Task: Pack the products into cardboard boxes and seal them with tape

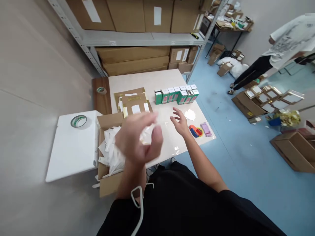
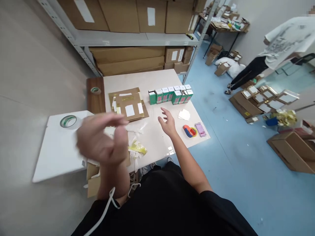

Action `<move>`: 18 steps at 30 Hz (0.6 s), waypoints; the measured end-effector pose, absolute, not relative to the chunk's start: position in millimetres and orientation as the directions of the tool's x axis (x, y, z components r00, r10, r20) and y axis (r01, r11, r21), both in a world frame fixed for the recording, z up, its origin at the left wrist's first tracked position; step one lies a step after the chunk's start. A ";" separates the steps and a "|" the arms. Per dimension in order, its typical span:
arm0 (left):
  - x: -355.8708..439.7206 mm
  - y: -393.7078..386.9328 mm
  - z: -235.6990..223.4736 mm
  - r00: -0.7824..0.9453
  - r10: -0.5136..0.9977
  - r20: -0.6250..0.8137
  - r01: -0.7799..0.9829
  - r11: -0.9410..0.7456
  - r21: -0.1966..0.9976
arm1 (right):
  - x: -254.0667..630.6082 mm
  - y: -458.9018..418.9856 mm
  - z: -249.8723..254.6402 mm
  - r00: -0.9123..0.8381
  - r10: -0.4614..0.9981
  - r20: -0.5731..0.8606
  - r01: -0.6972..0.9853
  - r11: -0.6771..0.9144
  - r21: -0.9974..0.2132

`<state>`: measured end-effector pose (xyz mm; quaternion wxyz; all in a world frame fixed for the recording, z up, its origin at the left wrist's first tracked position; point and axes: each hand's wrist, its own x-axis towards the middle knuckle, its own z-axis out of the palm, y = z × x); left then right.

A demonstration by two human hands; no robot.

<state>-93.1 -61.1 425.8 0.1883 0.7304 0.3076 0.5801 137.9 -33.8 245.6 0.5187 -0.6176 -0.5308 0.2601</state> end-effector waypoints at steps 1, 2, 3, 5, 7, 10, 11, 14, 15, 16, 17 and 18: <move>-80.1 -39.6 411.4 0.136 0.675 0.725 0.221 -0.734 0.642 | 140.6 -36.2 244.0 0.322 0.922 0.216 0.387 0.081 -0.919; -68.0 -19.6 393.7 0.148 0.703 0.695 0.210 -0.709 0.673 | 143.5 -38.5 242.0 0.339 0.919 0.200 0.386 0.058 -0.921; -57.6 -1.8 373.2 0.175 0.748 0.640 0.201 -0.663 0.721 | 146.6 -40.6 239.6 0.355 0.917 0.183 0.383 0.036 -0.923; -42.1 26.6 326.7 0.250 0.837 0.486 0.196 -0.536 0.821 | 153.4 -44.1 234.3 0.379 0.913 0.153 0.376 -0.001 -0.927; -32.2 44.6 280.8 0.296 0.889 0.350 0.206 -0.417 0.885 | 161.6 -46.2 227.5 0.399 0.908 0.128 0.370 -0.031 -0.929; -19.6 55.5 230.2 0.302 0.936 0.179 0.214 -0.250 0.944 | 178.5 -47.3 212.1 0.432 0.897 0.096 0.369 -0.078 -0.926; -14.8 56.4 219.3 0.299 0.946 0.129 0.219 -0.199 0.955 | 185.7 -47.6 205.0 0.444 0.892 0.082 0.371 -0.100 -0.923; 1.5 55.8 198.4 0.279 0.960 0.014 0.245 -0.085 0.966 | 212.8 -50.5 178.3 0.482 0.876 0.016 0.387 -0.196 -0.901; 7.4 55.5 193.1 0.270 0.963 -0.013 0.254 -0.058 0.965 | 223.8 -52.2 168.1 0.494 0.869 -0.012 0.391 -0.235 -0.890; 13.5 55.3 187.9 0.260 0.965 -0.039 0.264 -0.032 0.964 | 235.7 -54.2 157.6 0.507 0.861 -0.041 0.395 -0.274 -0.877; 19.7 55.3 182.4 0.250 0.966 -0.064 0.274 -0.007 0.962 | 248.4 -56.3 146.8 0.517 0.853 -0.067 0.400 -0.310 -0.862; 26.0 55.5 176.7 0.240 0.967 -0.088 0.286 0.016 0.958 | 261.9 -58.6 135.8 0.527 0.845 -0.088 0.407 -0.342 -0.847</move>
